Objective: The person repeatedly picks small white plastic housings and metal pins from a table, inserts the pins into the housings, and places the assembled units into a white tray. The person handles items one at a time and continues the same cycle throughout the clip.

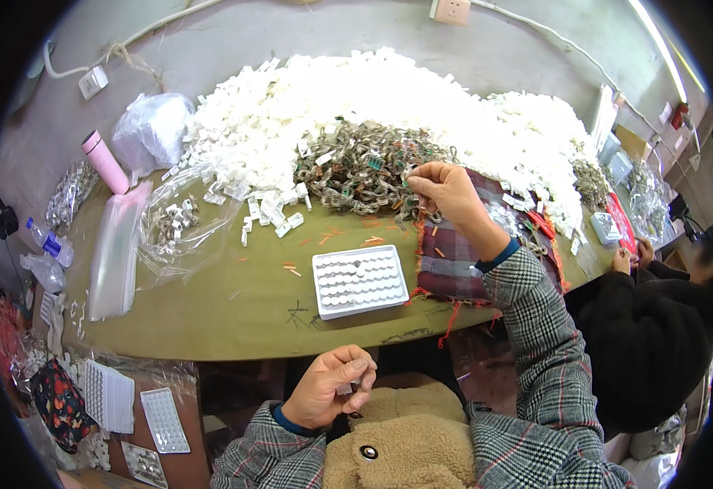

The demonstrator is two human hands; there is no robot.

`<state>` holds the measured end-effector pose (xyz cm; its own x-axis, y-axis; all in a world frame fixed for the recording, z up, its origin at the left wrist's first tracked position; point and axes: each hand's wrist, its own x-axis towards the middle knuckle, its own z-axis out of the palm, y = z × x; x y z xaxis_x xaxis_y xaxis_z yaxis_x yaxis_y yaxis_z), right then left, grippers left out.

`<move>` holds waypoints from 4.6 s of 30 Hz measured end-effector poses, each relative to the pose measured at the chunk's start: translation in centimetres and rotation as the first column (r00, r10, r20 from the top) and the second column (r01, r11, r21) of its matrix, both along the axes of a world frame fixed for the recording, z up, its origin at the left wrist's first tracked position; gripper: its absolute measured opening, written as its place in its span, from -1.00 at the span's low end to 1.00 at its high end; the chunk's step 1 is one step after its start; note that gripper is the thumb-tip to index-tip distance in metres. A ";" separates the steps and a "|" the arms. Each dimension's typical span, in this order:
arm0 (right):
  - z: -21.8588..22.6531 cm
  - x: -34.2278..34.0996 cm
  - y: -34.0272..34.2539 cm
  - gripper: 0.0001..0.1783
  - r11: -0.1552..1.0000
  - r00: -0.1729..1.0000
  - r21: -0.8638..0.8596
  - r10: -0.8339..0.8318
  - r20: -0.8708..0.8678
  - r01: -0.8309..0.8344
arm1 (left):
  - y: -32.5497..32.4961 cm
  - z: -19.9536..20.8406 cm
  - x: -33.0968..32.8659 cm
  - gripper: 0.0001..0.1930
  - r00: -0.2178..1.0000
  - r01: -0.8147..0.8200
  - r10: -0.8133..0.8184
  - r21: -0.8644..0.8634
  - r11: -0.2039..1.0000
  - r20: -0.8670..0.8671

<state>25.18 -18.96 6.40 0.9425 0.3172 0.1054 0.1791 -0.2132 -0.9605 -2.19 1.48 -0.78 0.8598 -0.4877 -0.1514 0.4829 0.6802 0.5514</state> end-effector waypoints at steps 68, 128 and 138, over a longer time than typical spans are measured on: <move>-2.9 -20.5 -3.9 -0.80 0.514 0.415 0.827 0.819 -0.395 -0.228 | -3.0 6.9 3.0 -0.75 0.419 -0.663 -0.297 0.513 0.545 0.858; -3.7 -24.9 -3.4 -0.93 0.790 0.967 0.572 0.253 0.025 -0.221 | -5.1 3.2 -1.8 -0.83 0.952 -0.306 0.273 0.366 0.879 0.141; -4.2 -24.5 -2.1 -0.91 0.944 0.988 0.297 0.153 -0.013 -0.142 | -4.8 2.0 -1.7 -0.82 0.921 -0.387 0.350 0.315 0.866 0.169</move>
